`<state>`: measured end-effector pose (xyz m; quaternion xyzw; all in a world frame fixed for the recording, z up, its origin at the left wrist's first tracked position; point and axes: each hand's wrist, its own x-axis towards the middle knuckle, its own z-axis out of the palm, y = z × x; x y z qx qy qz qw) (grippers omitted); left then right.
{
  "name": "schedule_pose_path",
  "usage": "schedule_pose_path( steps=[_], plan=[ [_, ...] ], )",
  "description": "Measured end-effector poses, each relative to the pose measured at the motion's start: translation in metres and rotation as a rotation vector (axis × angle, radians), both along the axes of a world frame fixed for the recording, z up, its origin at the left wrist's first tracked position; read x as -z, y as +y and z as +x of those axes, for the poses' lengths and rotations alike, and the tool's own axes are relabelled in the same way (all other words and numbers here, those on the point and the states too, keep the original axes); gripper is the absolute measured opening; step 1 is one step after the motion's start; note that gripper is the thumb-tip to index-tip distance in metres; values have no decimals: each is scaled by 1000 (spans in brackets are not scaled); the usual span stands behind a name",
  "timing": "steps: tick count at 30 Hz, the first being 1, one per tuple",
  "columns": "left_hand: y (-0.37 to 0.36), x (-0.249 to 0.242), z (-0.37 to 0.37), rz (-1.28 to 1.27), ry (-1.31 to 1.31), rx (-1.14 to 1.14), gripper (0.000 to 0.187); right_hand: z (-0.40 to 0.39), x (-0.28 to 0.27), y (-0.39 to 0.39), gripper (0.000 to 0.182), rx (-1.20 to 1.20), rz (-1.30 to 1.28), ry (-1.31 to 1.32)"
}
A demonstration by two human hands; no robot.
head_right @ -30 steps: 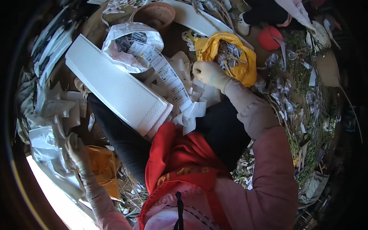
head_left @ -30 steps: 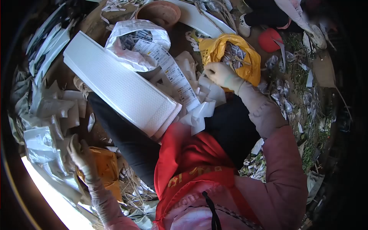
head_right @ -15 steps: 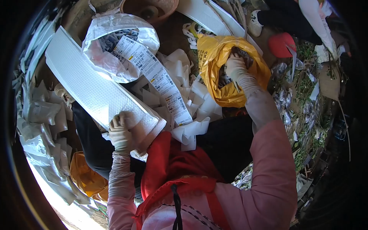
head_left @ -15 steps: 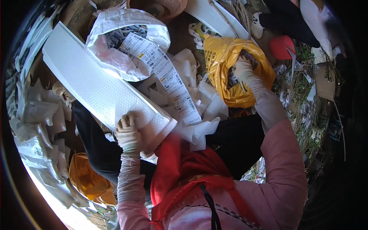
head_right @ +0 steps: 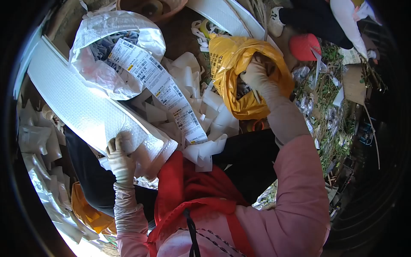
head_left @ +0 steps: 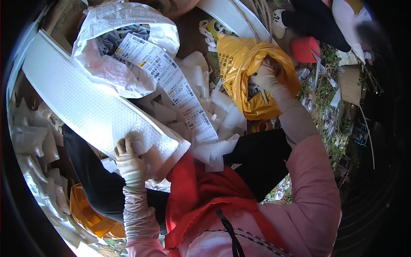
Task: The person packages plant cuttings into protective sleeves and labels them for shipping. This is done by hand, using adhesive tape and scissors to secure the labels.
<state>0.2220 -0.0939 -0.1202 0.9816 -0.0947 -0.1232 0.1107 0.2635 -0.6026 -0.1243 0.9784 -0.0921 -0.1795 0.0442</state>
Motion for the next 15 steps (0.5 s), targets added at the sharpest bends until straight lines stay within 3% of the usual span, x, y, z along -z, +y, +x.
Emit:
schedule_pose_path(
  steps=[1, 2, 5, 11, 13, 15],
  plan=[
    [1, 2, -1, -36, -17, -3, 66, 2, -16, 0, 50, 93, 193, -53],
    [-1, -2, 2, -60, 16, -4, 66, -3, -26, -12, 40, 31, 410, -125],
    [-9, -11, 11, -53, 86, -34, 65, 1, -86, -4, 30, 290, 832, 60],
    [-9, -17, 14, -5, 113, -22, 69, 88, -142, 151, 18, 140, 944, 87],
    [-6, -13, 12, 5, 133, -7, 71, 133, -98, 189, 12, -274, 1000, -91],
    [-5, -15, 12, -4, 141, 14, 69, 177, -74, 248, 17, -277, 1026, -74]
  ],
)
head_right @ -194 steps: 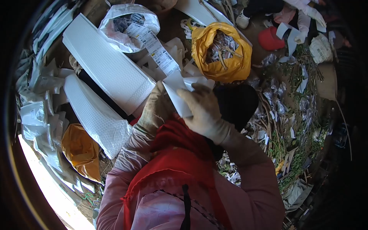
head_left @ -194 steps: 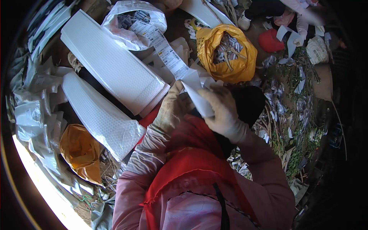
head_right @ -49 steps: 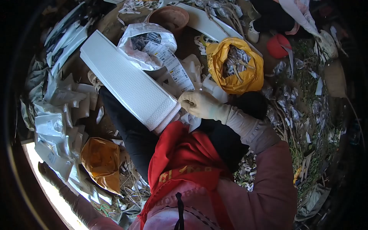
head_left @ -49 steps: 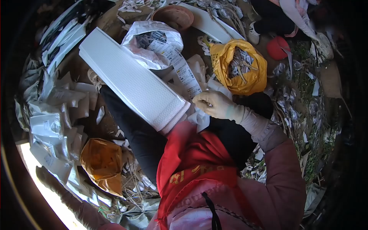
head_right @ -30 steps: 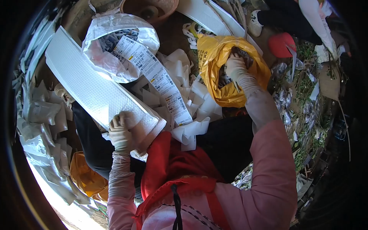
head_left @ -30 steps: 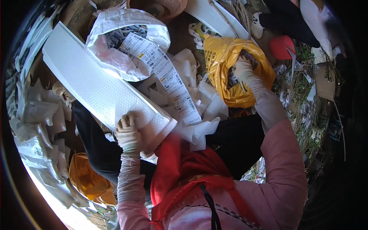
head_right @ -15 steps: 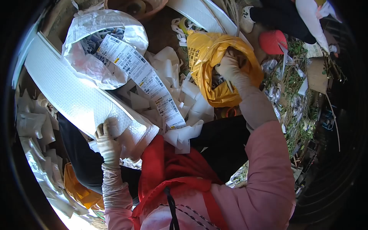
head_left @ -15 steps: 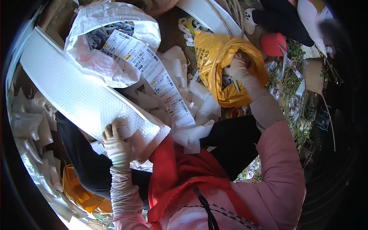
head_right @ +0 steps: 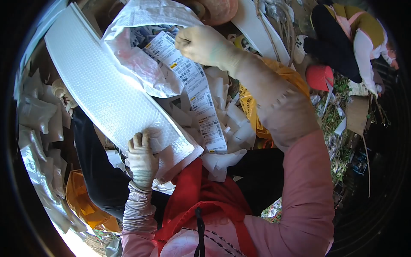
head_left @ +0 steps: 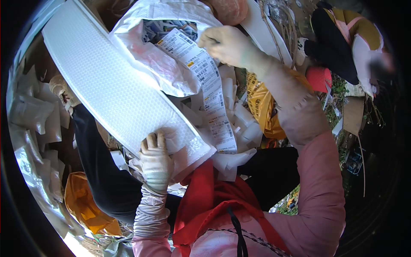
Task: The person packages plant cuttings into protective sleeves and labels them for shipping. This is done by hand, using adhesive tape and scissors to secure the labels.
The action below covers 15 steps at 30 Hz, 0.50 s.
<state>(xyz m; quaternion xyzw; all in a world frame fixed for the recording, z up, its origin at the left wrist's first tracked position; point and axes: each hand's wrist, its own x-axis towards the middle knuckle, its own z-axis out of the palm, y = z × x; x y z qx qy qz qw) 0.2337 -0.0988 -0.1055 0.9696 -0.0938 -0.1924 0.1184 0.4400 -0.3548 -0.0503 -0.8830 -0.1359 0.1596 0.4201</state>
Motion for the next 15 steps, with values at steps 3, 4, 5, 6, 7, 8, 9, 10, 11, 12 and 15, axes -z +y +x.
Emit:
schedule_pose_path(
  steps=[3, 4, 5, 6, 7, 8, 9, 10, 11, 12, 15],
  plan=[
    [1, -3, 4, -31, 7, 14, 71, 76, 60, 46, 11, 24, -228, 171],
    [2, -3, 5, -42, -8, 21, 68, 92, 80, 52, 12, 33, -360, 130],
    [2, -2, 5, -37, -1, 20, 68, 105, 97, 55, 13, 49, -491, 99],
    [3, -1, 6, -31, 9, 21, 68, 116, 111, 56, 14, 62, -591, 77],
    [4, 3, 5, -23, 20, 14, 68, 122, 119, 57, 15, 77, -673, 58],
    [4, 5, 6, -31, 29, 9, 68, 125, 126, 54, 16, 93, -730, 43],
    [4, 4, 6, -42, 42, 7, 68, 126, 130, 51, 17, 111, -768, 27],
    [6, 2, 6, -54, 56, 9, 68, 126, 130, 48, 18, 130, -790, 9],
    [7, 0, 8, -61, 74, 9, 68, 125, 130, 43, 19, 155, -796, -14],
    [8, -1, 9, -87, 88, -2, 68, 122, 126, 39, 20, 177, -787, -42],
    [10, -4, 12, -123, 74, -9, 60, 112, 110, 28, 23, 251, -710, -121]
  ],
)
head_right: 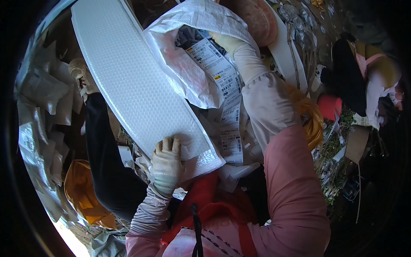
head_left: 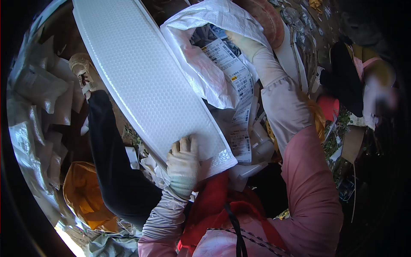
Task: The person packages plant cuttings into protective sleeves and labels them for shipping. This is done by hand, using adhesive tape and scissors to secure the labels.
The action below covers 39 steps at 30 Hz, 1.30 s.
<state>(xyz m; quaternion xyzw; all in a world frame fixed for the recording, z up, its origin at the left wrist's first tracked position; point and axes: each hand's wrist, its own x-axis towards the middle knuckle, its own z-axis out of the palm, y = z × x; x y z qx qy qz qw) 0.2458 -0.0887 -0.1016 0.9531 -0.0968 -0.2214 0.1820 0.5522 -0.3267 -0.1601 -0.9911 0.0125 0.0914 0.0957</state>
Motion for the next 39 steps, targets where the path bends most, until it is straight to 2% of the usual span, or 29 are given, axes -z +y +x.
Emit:
schedule_pose_path(
  steps=[2, 6, 8, 10, 13, 14, 17, 18, 19, 20, 22, 23, 25, 26, 28, 29, 30, 31, 32, 33, 34, 35, 36, 37, 38, 39],
  plan=[
    [-1, 1, -2, 36, -60, 23, 44, -5, -13, -6, 25, 8, 68, -62],
    [-4, 4, -6, 69, -129, 28, 39, -20, -34, -19, 30, 104, 213, -46],
    [-5, 6, -8, 53, -76, 7, 51, -30, -47, -20, 32, 216, 325, 66],
    [-6, 5, -9, 38, -40, -2, 58, -46, -65, -17, 30, 170, 474, -25],
    [1, 10, -24, 37, -218, 131, 58, -70, -87, -15, 23, 90, 551, -168],
    [4, 16, -33, 123, -300, 221, 58, -80, -95, -16, 20, 65, 553, -218],
    [9, 21, -46, 136, -475, 215, 58, -142, -128, -2, 12, 188, 1152, 15],
    [9, 19, -45, 144, -354, 185, 59, -172, -130, 7, 13, 190, 1208, 138],
    [6, 13, -41, 266, -194, 138, 58, -205, -133, 19, 16, 187, 1265, 260],
    [4, 5, -36, 298, -129, 94, 57, -239, -147, 34, 18, 122, 1106, 429],
    [-1, -9, -32, 302, -98, 27, 55, -308, -75, 41, 13, -340, 961, 242],
    [-5, -13, -33, 274, -126, 4, 55, -334, -67, 51, 14, -486, 718, 77],
    [-19, -30, -44, 237, -197, -10, 56, -346, -86, 67, 15, -314, 650, 48],
    [-30, -45, -54, 228, -244, 0, 57, -339, -102, 69, 13, -135, 485, 219],
    [-47, -76, -70, 207, -325, 22, 61, -335, -120, 63, 17, -388, 191, 380],
    [-50, -77, -76, 221, -418, 43, 64, -336, -80, 83, 21, -127, 283, 280],
    [-55, -93, -81, 174, -402, -8, 68, -342, -42, 90, 25, 150, 366, 168],
    [-56, -107, -85, 221, -395, -13, 69, -352, -149, 69, 28, -13, 342, 357],
    [-51, -110, -88, 223, -409, -24, 69, -366, -188, 56, 39, 166, 722, 180],
    [-49, -118, -90, 250, -370, -35, 64, -368, -164, 63, 33, -8, 692, -133],
    [-40, -112, -89, 194, -459, -12, 57, -370, -142, 70, 28, -157, 589, -461],
    [-29, -106, -84, 173, -483, -4, 52, -371, -138, 73, 28, -451, 154, -205],
    [-29, -117, -78, 214, -433, -39, 50, -381, -154, 69, 25, -430, 37, -278],
    [-29, -126, -71, 304, -407, -68, 49, -399, -164, 55, 22, -351, 320, -625],
    [-19, -122, -64, 244, -540, -1, 47, -419, -182, 38, 20, -378, 451, -590],
    [4, -107, -49, 214, -706, 83, 45, -437, -199, 17, 19, -412, 512, -718]
  ],
)
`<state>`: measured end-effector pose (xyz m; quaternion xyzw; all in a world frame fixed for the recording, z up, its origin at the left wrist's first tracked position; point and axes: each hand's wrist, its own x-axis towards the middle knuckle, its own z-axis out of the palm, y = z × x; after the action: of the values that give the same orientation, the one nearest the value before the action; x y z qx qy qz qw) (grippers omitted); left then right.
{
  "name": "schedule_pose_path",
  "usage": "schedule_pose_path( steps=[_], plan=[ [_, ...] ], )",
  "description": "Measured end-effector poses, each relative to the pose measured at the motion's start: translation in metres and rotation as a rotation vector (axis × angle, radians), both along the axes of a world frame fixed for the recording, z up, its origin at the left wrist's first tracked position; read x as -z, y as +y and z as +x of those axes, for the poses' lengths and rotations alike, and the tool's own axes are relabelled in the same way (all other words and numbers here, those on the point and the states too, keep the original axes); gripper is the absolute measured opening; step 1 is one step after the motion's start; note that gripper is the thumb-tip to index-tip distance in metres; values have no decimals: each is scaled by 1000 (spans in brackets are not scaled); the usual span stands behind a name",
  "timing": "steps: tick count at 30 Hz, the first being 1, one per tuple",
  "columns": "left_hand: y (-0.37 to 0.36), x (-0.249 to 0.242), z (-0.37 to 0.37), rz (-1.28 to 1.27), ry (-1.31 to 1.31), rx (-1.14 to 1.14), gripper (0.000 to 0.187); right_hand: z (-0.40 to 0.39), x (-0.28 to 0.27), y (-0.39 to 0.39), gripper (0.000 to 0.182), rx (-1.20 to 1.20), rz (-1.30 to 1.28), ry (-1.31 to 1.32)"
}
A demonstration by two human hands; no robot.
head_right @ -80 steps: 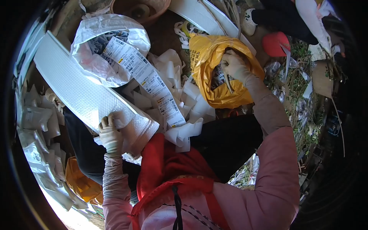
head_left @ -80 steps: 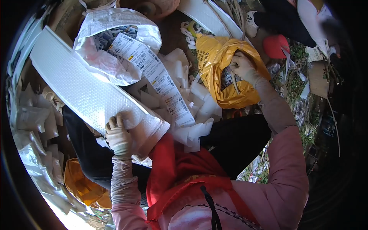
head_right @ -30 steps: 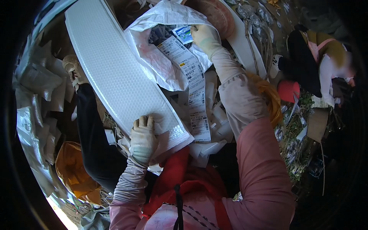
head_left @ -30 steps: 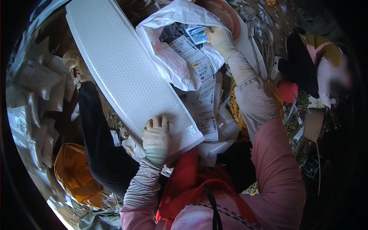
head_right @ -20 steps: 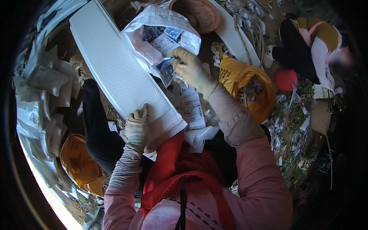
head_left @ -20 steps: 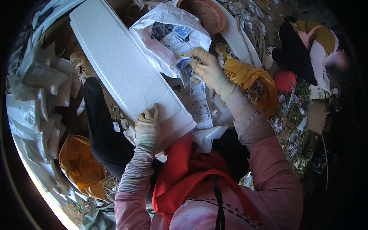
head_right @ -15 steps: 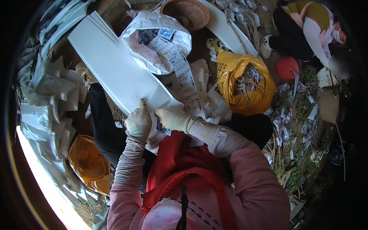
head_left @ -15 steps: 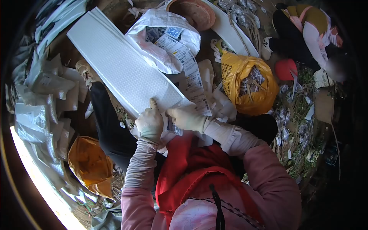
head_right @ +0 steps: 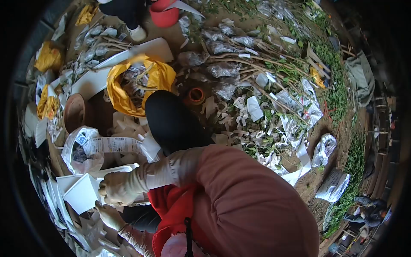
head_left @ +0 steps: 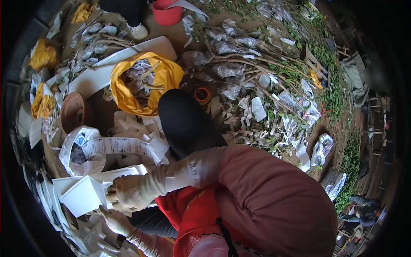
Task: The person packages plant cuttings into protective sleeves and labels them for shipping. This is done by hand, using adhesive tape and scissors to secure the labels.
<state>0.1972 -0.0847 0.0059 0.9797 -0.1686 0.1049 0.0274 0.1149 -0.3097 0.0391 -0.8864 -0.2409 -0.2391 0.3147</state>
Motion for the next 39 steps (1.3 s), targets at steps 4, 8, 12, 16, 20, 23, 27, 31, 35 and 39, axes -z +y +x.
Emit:
schedule_pose_path(
  steps=[4, 8, 12, 16, 20, 23, 27, 31, 35, 39],
  plan=[
    [13, -33, 0, 189, 27, -163, 40, -83, -27, -179, 28, 542, 201, -278],
    [30, -39, -16, 187, -43, -109, 38, -172, 66, -369, 23, 1282, 17, 244],
    [41, -30, -19, 237, 27, -205, 38, -248, 164, -475, 25, 1421, -314, 792],
    [41, -22, -22, 281, 92, -284, 39, -247, 191, -502, 35, 1420, -469, 1087],
    [49, -20, -25, 300, 139, -358, 39, -232, 205, -516, 46, 1398, -521, 1301],
    [51, -19, -33, 311, 162, -407, 39, -224, 215, -525, 48, 1400, -555, 1317],
    [72, -4, -36, 266, 235, -397, 41, -213, 191, -525, 45, 1271, -660, 1389],
    [56, 11, -34, 220, 215, -393, 41, -224, 164, -526, 44, 1383, -478, 1229],
    [49, 16, -32, 194, 214, -389, 41, -260, 144, -572, 64, 1912, -400, 1088],
    [51, 21, -31, 156, 212, -408, 41, -335, 196, -628, 81, 1909, -241, 1215]
  ],
)
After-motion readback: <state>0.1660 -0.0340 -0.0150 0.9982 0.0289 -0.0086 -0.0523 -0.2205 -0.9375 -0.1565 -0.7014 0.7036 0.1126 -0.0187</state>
